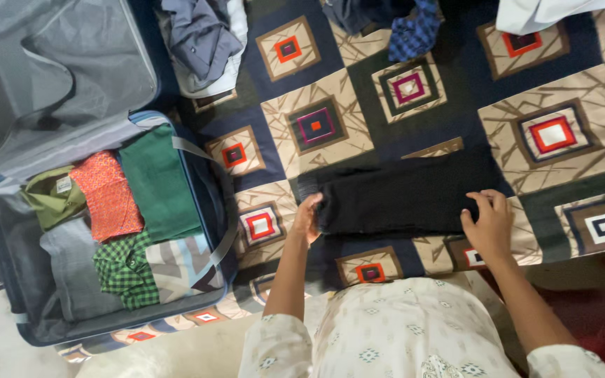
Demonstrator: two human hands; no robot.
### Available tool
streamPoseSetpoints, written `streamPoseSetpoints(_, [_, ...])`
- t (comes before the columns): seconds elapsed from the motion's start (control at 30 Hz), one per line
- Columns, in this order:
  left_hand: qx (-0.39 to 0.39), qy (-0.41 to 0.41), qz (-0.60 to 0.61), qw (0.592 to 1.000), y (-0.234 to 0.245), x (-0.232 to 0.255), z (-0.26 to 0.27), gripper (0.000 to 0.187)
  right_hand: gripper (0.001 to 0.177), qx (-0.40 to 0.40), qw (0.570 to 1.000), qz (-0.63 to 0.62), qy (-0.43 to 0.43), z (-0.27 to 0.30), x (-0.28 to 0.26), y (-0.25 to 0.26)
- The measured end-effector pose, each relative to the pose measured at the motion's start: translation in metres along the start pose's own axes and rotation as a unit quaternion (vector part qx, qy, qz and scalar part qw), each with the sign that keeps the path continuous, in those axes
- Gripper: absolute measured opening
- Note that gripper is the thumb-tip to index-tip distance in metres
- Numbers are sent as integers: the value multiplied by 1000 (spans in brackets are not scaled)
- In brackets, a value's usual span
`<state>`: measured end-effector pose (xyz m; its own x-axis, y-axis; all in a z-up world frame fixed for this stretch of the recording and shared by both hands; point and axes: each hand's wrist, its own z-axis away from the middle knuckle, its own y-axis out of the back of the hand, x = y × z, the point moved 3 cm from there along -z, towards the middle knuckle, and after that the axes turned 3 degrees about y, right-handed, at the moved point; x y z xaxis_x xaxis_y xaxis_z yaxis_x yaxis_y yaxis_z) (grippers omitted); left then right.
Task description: The person folds a pair of green trousers and a pair of black trousers and places them into a suitcase with other clothes, then begins folding a multi-colored shirt.
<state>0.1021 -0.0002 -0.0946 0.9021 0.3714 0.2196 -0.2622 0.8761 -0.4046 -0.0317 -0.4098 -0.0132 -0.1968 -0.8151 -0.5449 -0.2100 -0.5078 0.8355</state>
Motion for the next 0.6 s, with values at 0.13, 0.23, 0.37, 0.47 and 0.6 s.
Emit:
streamPoseSetpoints(0.13, [3,-91,-106,990,-6,-1,-4,46,43,-62,994,85,-31,4,6,-9])
streamPoseSetpoints(0.23, [-1,-271,-247,930,-10,-9,-3,55,44,-66,995,75,-30,6,5,-8])
streamPoseSetpoints(0.37, [178,-368,-385,828,-14,-3,16,56,46,-57,995,81,-20,7,1,-8])
streamPoseSetpoints(0.47, [221,-349,-387,824,-24,0,31,51,45,-73,992,100,-25,9,1,-14])
streamPoseSetpoints(0.6, [272,-459,-484,694,-51,0,49,36,45,-78,991,100,-42,9,8,-20])
